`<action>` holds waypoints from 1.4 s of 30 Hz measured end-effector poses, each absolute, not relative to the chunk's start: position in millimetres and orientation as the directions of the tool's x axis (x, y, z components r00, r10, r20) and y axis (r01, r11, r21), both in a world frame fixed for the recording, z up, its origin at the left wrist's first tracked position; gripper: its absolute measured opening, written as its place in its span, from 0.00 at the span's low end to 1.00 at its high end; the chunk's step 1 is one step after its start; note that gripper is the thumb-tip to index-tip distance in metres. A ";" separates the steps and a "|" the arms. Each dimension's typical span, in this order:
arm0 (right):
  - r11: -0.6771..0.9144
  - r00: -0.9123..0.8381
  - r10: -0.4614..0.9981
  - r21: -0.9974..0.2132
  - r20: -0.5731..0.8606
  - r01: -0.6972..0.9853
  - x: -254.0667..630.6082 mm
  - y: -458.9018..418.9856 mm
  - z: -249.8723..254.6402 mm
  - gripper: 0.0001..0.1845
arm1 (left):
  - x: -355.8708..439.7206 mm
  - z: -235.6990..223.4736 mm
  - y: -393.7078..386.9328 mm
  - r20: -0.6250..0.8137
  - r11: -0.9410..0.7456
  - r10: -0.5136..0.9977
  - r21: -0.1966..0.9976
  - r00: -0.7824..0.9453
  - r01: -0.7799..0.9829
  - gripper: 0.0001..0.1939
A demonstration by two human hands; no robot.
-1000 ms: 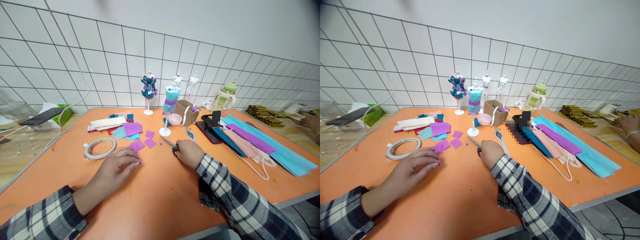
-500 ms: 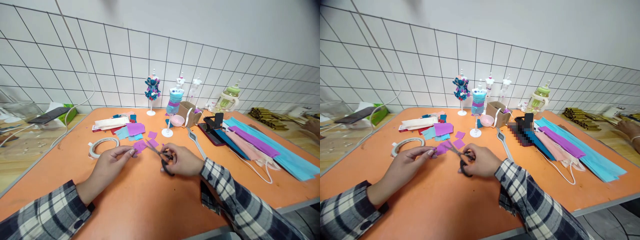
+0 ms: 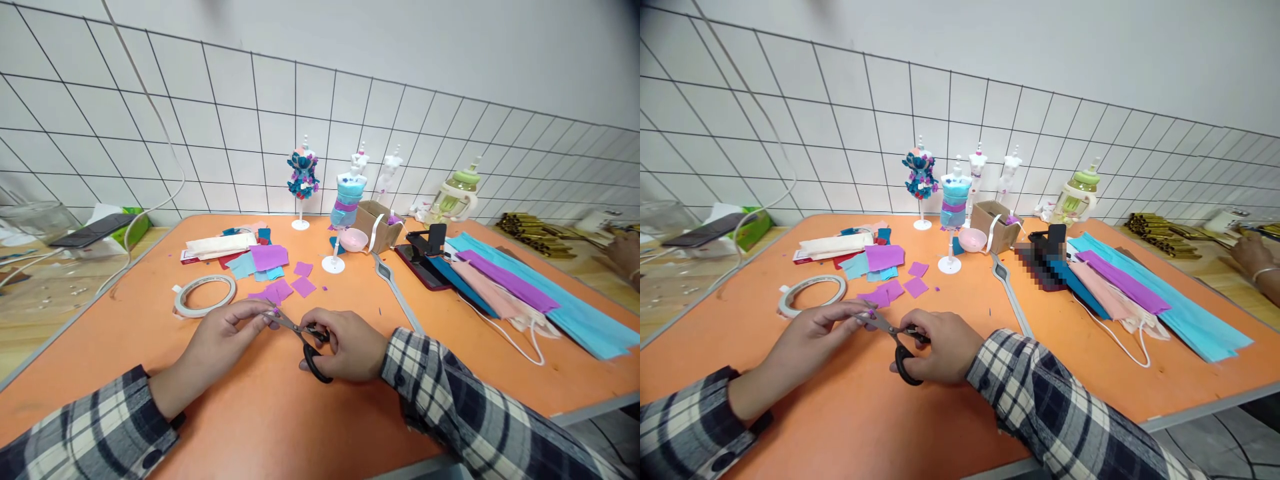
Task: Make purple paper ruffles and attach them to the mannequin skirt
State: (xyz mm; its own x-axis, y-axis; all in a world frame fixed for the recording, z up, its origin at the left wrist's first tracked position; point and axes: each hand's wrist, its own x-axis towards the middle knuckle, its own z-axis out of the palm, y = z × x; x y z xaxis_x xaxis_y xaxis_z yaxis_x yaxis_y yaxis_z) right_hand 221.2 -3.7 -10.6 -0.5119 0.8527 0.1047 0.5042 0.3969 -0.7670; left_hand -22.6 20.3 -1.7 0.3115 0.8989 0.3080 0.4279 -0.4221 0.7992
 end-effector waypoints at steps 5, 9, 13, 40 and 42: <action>0.417 -0.525 0.842 -0.762 0.120 0.495 220.6 -4.0 -9.0 0.21 | -23.0 0.6 19.9 0.310 -0.460 0.875 0.768 0.371 0.445 0.13; 0.442 -0.539 0.833 -0.738 0.125 0.510 220.5 -4.0 -5.3 0.19 | -23.4 1.9 19.6 0.309 -0.477 0.867 0.745 0.392 0.466 0.14; 0.467 -0.548 0.825 -0.714 0.139 0.522 221.0 -3.5 -3.7 0.16 | -23.5 1.5 19.9 0.302 -0.475 0.867 0.741 0.396 0.475 0.15; 0.066 -0.073 0.997 -0.251 -0.015 0.966 277.0 40.5 -3.2 0.21 | -22.1 -6.2 19.0 0.382 -0.571 0.812 0.675 0.441 0.467 0.12; 0.036 -0.049 0.998 -0.301 -0.038 0.953 277.5 41.7 -7.1 0.26 | -21.7 -5.6 18.5 0.379 -0.580 0.805 0.665 0.457 0.471 0.12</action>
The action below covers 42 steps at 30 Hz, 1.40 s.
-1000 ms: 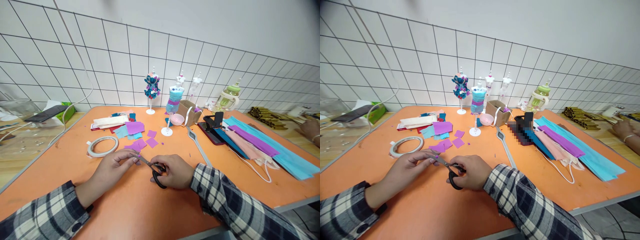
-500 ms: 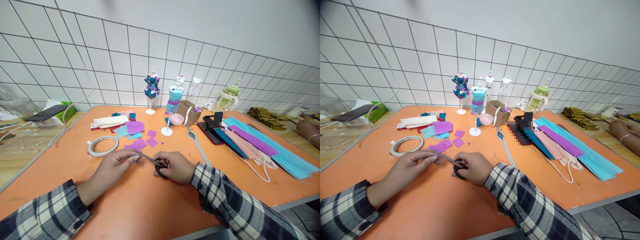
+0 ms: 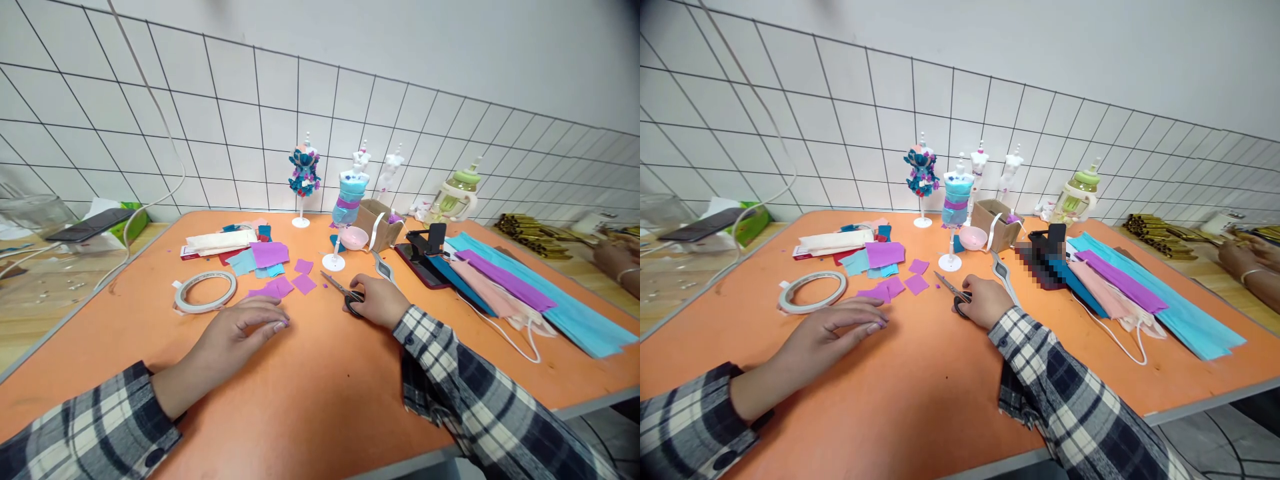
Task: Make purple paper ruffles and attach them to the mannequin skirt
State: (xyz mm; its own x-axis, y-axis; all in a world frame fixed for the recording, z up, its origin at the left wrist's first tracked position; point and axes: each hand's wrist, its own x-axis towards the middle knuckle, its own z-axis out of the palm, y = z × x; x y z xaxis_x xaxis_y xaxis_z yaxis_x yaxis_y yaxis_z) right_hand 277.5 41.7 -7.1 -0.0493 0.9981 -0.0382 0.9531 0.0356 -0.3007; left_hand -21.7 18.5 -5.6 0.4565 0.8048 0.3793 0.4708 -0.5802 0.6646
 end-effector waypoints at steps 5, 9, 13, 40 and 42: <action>-0.013 -0.042 0.993 -0.462 -0.107 0.887 283.9 45.8 -12.0 0.32 | -22.3 -7.1 17.0 0.350 -0.554 0.822 0.674 0.450 0.489 0.13; 0.001 -0.090 0.985 -0.515 -0.148 0.857 288.1 46.3 -4.6 0.30 | -22.9 -7.9 16.5 0.301 -0.488 0.863 0.707 0.406 0.512 0.15; 0.089 -0.053 0.995 -0.580 0.079 0.810 267.4 29.4 9.3 0.14 | -18.9 -5.9 13.7 0.195 -0.387 0.896 0.782 0.399 0.488 0.14; 0.566 -0.320 0.818 -0.769 0.478 0.298 204.1 -24.7 -7.4 0.02 | -12.9 -1.7 -15.2 0.616 -0.844 0.490 0.159 0.617 0.511 0.09; 0.652 -0.356 0.755 -0.685 0.550 0.324 205.9 -24.8 -7.8 0.01 | -12.6 -4.3 -15.5 0.609 -0.835 0.517 0.206 0.601 0.510 0.09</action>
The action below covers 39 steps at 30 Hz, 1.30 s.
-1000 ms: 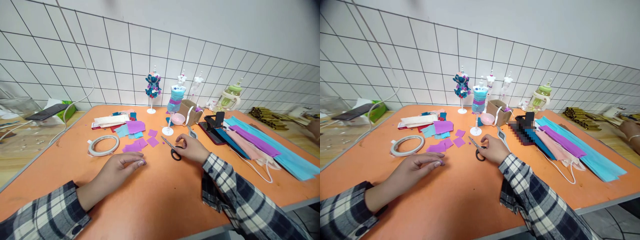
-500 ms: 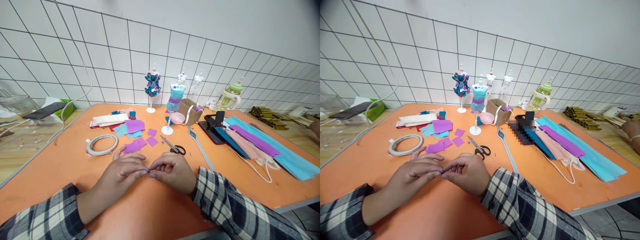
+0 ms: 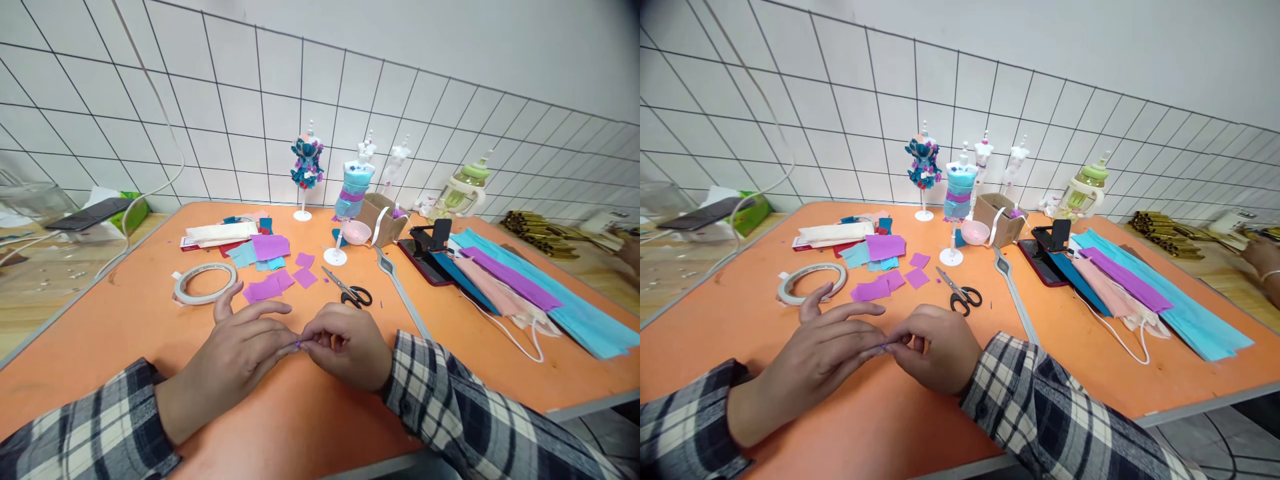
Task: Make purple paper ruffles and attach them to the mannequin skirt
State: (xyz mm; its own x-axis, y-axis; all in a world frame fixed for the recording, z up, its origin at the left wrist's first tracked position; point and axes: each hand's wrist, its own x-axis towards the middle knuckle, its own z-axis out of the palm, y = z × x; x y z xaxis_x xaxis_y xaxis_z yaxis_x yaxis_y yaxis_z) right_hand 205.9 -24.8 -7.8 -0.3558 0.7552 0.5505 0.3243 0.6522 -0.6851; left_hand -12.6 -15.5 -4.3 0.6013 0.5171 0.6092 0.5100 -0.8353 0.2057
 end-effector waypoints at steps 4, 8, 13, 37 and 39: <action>0.724 -0.420 0.690 -0.581 0.590 0.372 208.9 -24.3 -7.6 0.02 | -12.6 -4.2 -14.4 0.588 -0.831 0.534 0.232 0.608 0.505 0.08; 0.691 -0.398 0.722 -0.611 0.565 0.387 207.0 -25.5 -5.8 0.04 | -12.9 -0.2 -11.9 0.565 -0.855 0.494 0.176 0.661 0.488 0.08; 0.574 -0.278 0.818 -0.734 0.503 0.362 200.5 -28.0 -5.8 0.04 | -12.4 1.0 -11.6 0.541 -0.842 0.520 0.197 0.661 0.502 0.10; 0.470 -0.230 0.881 -0.819 0.413 0.330 197.7 -24.7 -6.8 0.02 | -10.8 0.5 -8.5 0.519 -0.743 0.659 0.336 0.545 0.579 0.08; 0.481 -0.241 0.876 -0.795 0.418 0.370 209.0 -16.8 -3.4 0.06 | -12.3 1.8 -7.0 0.525 -0.731 0.675 0.383 0.519 0.564 0.08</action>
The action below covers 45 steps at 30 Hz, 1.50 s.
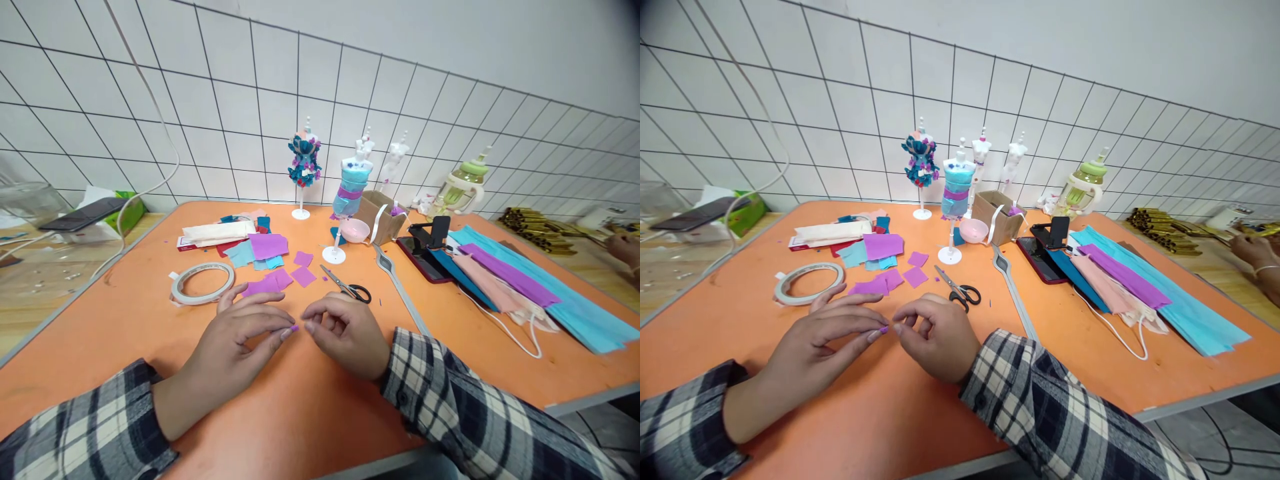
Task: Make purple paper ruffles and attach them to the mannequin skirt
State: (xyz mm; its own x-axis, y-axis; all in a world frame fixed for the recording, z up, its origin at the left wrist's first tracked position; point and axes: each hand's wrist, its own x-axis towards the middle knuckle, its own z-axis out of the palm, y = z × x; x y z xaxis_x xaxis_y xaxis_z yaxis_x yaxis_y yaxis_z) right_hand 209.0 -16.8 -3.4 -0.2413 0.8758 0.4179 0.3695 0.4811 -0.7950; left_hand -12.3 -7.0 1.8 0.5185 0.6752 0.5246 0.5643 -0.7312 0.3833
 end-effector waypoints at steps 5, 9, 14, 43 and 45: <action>0.413 -0.138 0.863 -0.523 0.485 0.746 262.9 23.2 4.7 0.08 | -16.0 2.5 -2.0 0.536 -0.686 0.725 0.512 0.431 0.517 0.08; 0.283 -0.183 0.939 -0.350 0.290 0.893 287.7 41.7 4.4 0.09 | -15.9 2.2 -0.9 0.541 -0.676 0.734 0.530 0.410 0.511 0.08; 0.284 -0.240 0.951 -0.247 0.194 0.926 286.0 37.5 4.2 0.07 | -14.4 5.0 1.2 0.488 -0.648 0.762 0.586 0.426 0.487 0.10; 0.324 -0.162 0.910 -0.408 0.383 0.854 263.0 30.6 -4.1 0.10 | -10.8 3.0 4.4 0.414 -0.577 0.816 0.619 0.404 0.533 0.13; 0.449 -0.172 0.874 -0.620 0.454 0.643 253.5 21.3 -5.1 0.11 | -9.2 3.2 3.4 0.391 -0.539 0.841 0.651 0.373 0.534 0.13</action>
